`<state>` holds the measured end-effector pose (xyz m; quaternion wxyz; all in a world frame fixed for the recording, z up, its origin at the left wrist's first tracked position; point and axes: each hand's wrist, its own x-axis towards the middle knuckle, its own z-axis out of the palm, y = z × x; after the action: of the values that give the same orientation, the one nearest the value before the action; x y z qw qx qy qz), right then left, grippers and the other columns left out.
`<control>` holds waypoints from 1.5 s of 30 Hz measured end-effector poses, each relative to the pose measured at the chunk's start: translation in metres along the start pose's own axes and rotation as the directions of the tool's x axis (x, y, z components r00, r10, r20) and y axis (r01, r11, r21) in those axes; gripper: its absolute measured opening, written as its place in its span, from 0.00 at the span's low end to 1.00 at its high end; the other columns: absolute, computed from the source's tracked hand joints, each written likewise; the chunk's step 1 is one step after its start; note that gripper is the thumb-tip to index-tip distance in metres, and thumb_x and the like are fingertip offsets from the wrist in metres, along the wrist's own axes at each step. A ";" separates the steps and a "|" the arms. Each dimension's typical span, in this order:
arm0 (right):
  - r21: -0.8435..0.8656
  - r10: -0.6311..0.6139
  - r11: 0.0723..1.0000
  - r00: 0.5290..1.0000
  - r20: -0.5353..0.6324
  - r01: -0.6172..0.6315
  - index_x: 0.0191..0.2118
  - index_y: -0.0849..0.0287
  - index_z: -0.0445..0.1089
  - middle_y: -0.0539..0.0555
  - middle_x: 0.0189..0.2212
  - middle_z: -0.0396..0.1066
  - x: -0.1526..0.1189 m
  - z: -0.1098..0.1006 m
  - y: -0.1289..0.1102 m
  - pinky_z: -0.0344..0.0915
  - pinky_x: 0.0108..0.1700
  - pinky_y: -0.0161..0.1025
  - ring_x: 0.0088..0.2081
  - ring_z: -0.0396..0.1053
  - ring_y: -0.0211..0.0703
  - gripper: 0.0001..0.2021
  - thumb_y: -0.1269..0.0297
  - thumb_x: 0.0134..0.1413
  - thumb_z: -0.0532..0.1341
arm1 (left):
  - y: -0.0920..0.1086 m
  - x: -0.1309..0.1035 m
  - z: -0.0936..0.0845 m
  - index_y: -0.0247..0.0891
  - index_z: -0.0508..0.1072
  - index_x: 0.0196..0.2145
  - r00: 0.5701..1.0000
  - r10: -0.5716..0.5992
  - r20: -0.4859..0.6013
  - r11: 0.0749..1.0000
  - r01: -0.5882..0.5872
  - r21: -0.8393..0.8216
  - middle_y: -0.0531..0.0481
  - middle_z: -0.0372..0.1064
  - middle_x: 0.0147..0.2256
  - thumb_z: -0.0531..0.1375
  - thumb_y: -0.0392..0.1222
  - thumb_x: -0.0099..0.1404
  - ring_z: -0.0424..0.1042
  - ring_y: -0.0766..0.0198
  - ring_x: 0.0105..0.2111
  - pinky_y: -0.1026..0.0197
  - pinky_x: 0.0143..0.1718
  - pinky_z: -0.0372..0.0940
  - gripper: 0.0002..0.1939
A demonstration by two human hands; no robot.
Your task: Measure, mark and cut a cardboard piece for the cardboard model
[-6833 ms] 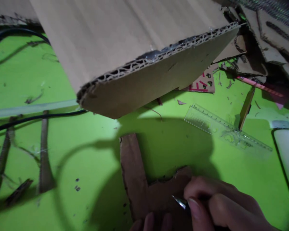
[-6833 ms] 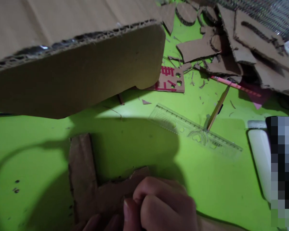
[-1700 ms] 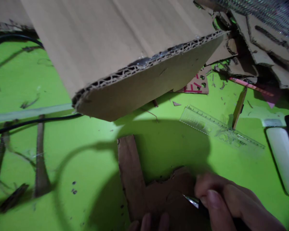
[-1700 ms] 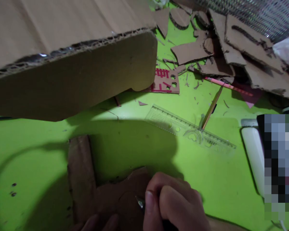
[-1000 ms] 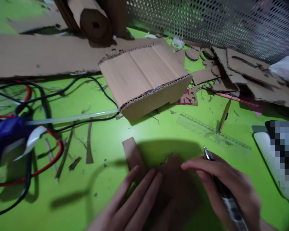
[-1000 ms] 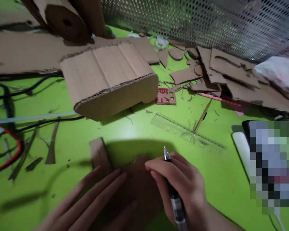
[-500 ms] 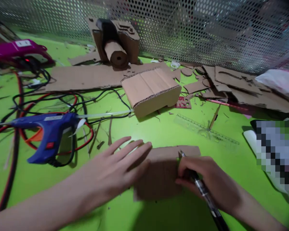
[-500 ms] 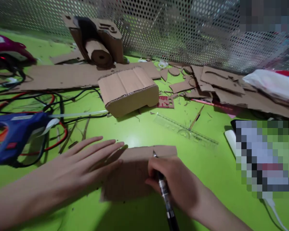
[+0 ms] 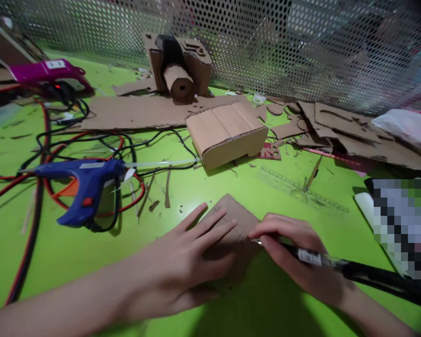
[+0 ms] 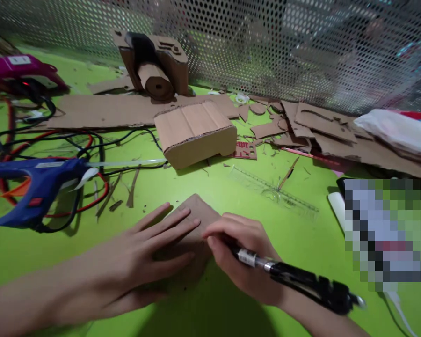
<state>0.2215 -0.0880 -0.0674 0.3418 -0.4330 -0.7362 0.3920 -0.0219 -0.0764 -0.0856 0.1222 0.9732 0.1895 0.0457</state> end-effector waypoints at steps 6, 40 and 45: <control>0.039 0.005 0.999 1.000 0.006 -0.005 0.22 0.55 0.52 0.41 0.16 0.50 0.021 0.015 0.012 0.49 0.20 0.30 0.18 0.50 0.30 0.15 0.69 0.58 0.56 | -0.017 0.017 0.013 0.40 0.72 0.42 0.982 0.023 -0.185 0.984 -0.054 -0.169 0.41 0.62 0.62 0.52 0.41 0.71 0.47 0.55 0.68 0.40 0.69 0.35 0.10; -0.497 -0.066 0.864 0.996 0.053 0.084 0.17 0.58 0.54 0.45 0.13 0.64 0.025 0.023 0.004 0.54 0.20 0.27 0.15 0.55 0.27 0.19 0.68 0.59 0.52 | -0.010 0.019 0.015 0.43 0.74 0.42 0.864 -0.241 -0.442 0.970 0.198 -0.142 0.57 0.75 0.49 0.49 0.51 0.75 0.66 0.72 0.57 0.66 0.67 0.43 0.16; -0.439 -0.078 0.895 0.997 0.023 0.080 0.17 0.57 0.52 0.45 0.13 0.63 0.028 0.023 0.006 0.52 0.18 0.29 0.15 0.54 0.28 0.19 0.69 0.58 0.54 | -0.012 0.021 0.019 0.43 0.73 0.41 0.855 -0.210 -0.475 0.978 0.189 -0.092 0.56 0.75 0.49 0.48 0.49 0.75 0.67 0.71 0.56 0.64 0.67 0.44 0.15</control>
<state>0.1931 -0.0675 -0.0786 0.2491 -0.4680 -0.8234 0.2024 -0.0043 -0.0621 -0.1060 0.0955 0.9034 0.3127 0.2773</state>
